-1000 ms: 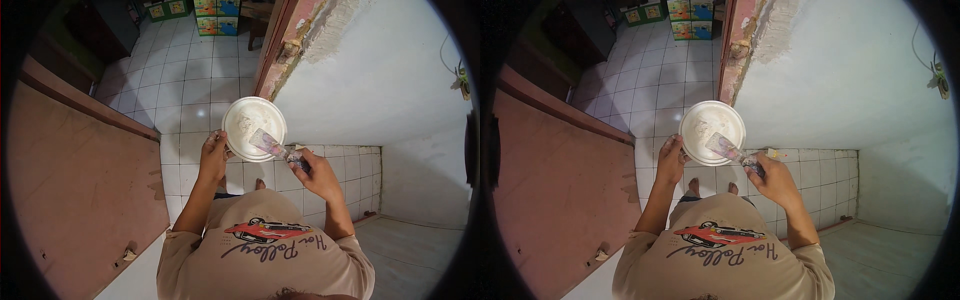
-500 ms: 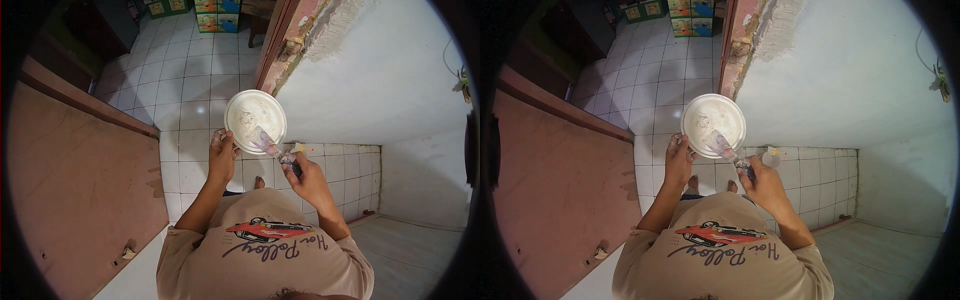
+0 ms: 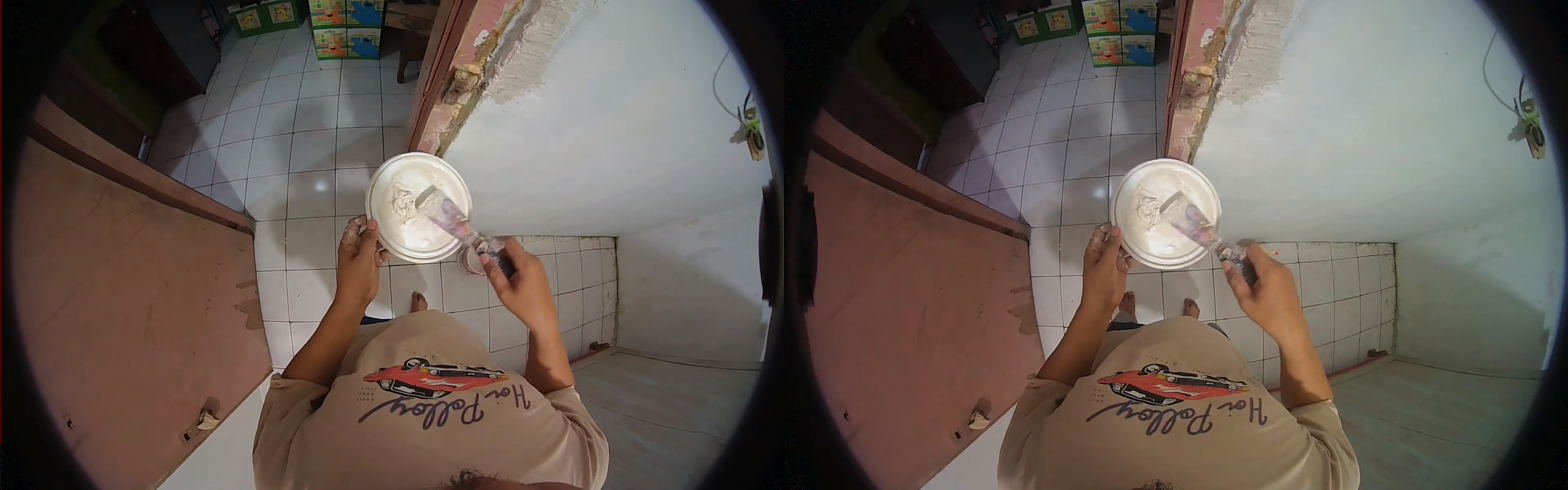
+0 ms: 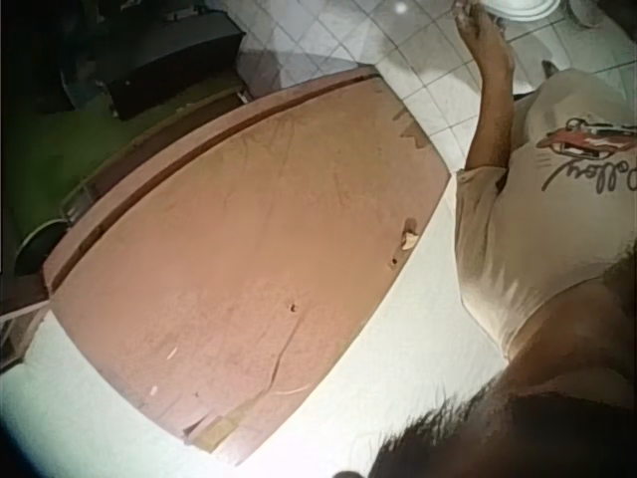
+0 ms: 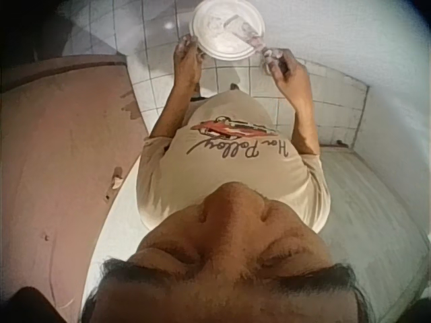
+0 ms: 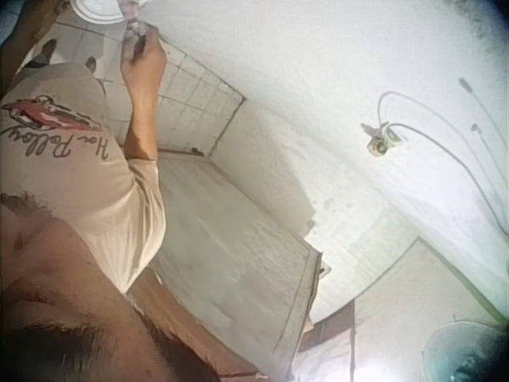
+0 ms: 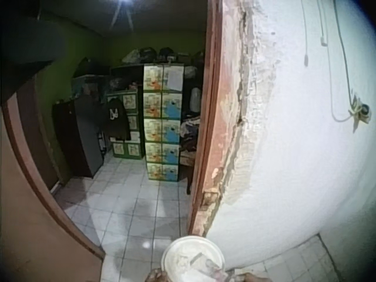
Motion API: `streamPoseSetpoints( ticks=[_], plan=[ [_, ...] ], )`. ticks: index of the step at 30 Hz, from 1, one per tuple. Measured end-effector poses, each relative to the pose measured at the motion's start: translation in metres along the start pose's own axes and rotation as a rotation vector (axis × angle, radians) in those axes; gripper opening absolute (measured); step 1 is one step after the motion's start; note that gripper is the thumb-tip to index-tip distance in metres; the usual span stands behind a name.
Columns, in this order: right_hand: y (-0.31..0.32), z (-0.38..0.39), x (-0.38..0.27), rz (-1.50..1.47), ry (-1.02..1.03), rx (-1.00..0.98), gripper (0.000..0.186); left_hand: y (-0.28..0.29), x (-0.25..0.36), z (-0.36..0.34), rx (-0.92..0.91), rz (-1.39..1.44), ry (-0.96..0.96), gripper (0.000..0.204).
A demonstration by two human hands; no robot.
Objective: The person applies white plaster to a wall and a door frame using a putty knife, repeatedly dipping the knife into a container of plaster.
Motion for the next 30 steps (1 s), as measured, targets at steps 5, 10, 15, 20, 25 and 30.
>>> streamPoseSetpoints(
  ticks=[5, 10, 15, 20, 25, 30],
  plan=[
    [0.018, -0.007, 0.001, 0.052, 0.048, -0.030, 0.021, 0.000, 0.007, 0.002, -0.006, -0.050, 0.011, 0.034],
    [0.002, -0.003, 0.006, -0.034, 0.083, -0.066, 0.021, 0.004, 0.005, 0.000, -0.043, -0.046, 0.007, 0.033],
    [-0.003, 0.001, 0.007, -0.029, -0.015, -0.128, 0.024, -0.004, 0.011, 0.005, 0.013, -0.029, 0.013, 0.024],
    [-0.014, 0.011, -0.001, -0.066, 0.060, -0.027, 0.023, -0.009, 0.011, 0.008, 0.024, -0.026, -0.005, 0.024],
    [-0.021, 0.017, 0.004, -0.040, -0.087, -0.167, 0.021, 0.003, -0.003, 0.001, -0.026, -0.008, -0.031, 0.025],
    [-0.032, 0.024, -0.004, -0.074, -0.066, -0.155, 0.022, -0.010, -0.013, 0.005, 0.003, 0.087, -0.048, 0.029]
  ],
)
Point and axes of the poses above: each hand's wrist, its own z-axis away from the middle knuckle, its own y-axis out of the back of the hand, x = y × z, the point moved 7 cm from there along -z, towards the middle knuckle
